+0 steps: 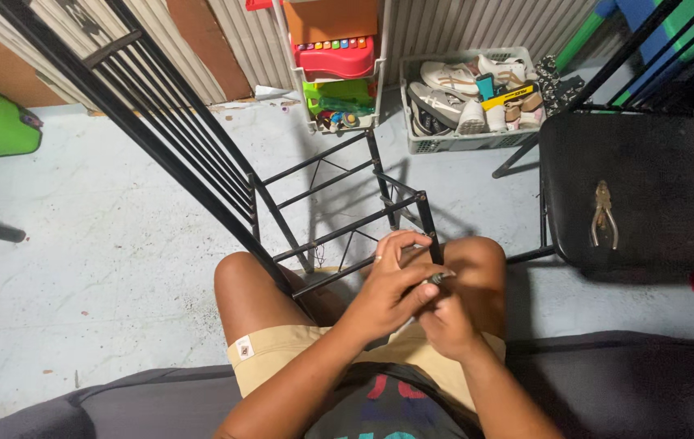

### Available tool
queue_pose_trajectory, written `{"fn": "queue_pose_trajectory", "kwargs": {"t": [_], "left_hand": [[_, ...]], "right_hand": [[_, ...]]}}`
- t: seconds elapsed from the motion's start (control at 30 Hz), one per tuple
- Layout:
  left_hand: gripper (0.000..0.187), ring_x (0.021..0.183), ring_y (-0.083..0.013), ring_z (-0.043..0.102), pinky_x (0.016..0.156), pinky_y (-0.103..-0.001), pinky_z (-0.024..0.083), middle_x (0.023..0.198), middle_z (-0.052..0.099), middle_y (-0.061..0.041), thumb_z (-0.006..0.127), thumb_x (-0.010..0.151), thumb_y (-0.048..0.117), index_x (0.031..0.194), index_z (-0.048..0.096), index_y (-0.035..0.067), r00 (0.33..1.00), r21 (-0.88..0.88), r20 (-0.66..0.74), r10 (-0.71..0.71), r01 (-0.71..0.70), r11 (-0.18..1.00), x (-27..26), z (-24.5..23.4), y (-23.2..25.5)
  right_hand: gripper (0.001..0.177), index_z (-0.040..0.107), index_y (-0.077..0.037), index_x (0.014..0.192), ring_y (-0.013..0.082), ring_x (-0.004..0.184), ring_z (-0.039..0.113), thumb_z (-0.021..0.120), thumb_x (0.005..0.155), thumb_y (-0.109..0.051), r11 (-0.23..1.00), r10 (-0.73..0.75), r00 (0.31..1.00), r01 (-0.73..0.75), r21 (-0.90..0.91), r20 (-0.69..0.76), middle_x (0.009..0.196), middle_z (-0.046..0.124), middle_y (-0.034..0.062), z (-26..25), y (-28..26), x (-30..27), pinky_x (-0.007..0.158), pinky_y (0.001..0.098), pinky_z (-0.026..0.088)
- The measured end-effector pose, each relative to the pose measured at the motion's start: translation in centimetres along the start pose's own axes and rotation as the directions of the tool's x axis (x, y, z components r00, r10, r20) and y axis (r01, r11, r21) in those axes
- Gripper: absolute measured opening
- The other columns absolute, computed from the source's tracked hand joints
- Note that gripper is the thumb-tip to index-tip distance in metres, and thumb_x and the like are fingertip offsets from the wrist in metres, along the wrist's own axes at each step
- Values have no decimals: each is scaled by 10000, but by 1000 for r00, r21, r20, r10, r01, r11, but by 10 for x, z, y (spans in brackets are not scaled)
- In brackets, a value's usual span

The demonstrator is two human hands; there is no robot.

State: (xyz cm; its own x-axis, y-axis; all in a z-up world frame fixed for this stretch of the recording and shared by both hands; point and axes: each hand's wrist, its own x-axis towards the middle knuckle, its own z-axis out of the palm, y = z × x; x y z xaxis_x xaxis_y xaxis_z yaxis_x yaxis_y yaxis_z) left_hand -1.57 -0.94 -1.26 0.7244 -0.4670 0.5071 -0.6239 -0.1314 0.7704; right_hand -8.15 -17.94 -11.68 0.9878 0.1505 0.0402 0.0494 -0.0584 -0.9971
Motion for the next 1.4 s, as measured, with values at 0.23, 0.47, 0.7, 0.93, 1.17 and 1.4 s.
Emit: {"fn": "queue_pose_trajectory", "kwargs": {"t": [0.23,0.47,0.7,0.93,1.17,1.4], "left_hand": [[436,1188,-200,551,981,-390,510,1262,481,-50,526,887,-39,1283,468,133,669,-86,-716,-199,199,976,-13,-93,-52],[368,1078,-134,533,953,-306,478,1185,518,-73,690,1032,132,1308,464,41,545,-30,-800,-250,380,924,-9,-208,-113],[208,699,-122,600,635,-273,488,884,621,-59,684,1010,144,1121,540,43,648,-299,-634,-423,299,906,1,-210,-167],[192,490,-123,464,467,-293,389,617,501,-16,653,1006,195,907,509,115,652,-718,-397,-646,218,661,-19,-202,-181],[206,459,-125,421,455,-305,368,570,447,-7,673,983,182,867,519,109,717,-769,-314,-622,192,610,-34,-195,-177],[179,414,-124,391,409,-298,332,527,420,-9,678,919,144,837,526,96,804,-848,-187,-564,158,506,-49,-178,-167]], "right_hand": [[225,597,-40,1089,121,883,616,514,1076,-248,981,175,983,-179,73,53,948,671,43,13,59,13,798,288,521],[235,584,-65,1134,190,906,653,563,1025,-272,736,641,767,-618,277,8,1035,639,69,34,136,19,758,368,560],[351,548,-127,1253,251,1061,636,565,994,-363,551,797,602,-761,342,55,1181,559,36,43,187,28,897,492,576],[329,565,-26,1141,313,1082,631,537,1049,-341,528,718,696,-559,639,15,1094,548,94,61,215,68,1002,567,563],[317,505,-41,977,403,1053,653,421,1109,-316,358,640,767,-344,868,40,978,572,156,72,206,67,1003,604,510],[329,470,-12,1056,438,1043,689,336,1109,-309,420,777,623,-407,811,-90,1030,611,218,73,194,75,940,598,553]]}}
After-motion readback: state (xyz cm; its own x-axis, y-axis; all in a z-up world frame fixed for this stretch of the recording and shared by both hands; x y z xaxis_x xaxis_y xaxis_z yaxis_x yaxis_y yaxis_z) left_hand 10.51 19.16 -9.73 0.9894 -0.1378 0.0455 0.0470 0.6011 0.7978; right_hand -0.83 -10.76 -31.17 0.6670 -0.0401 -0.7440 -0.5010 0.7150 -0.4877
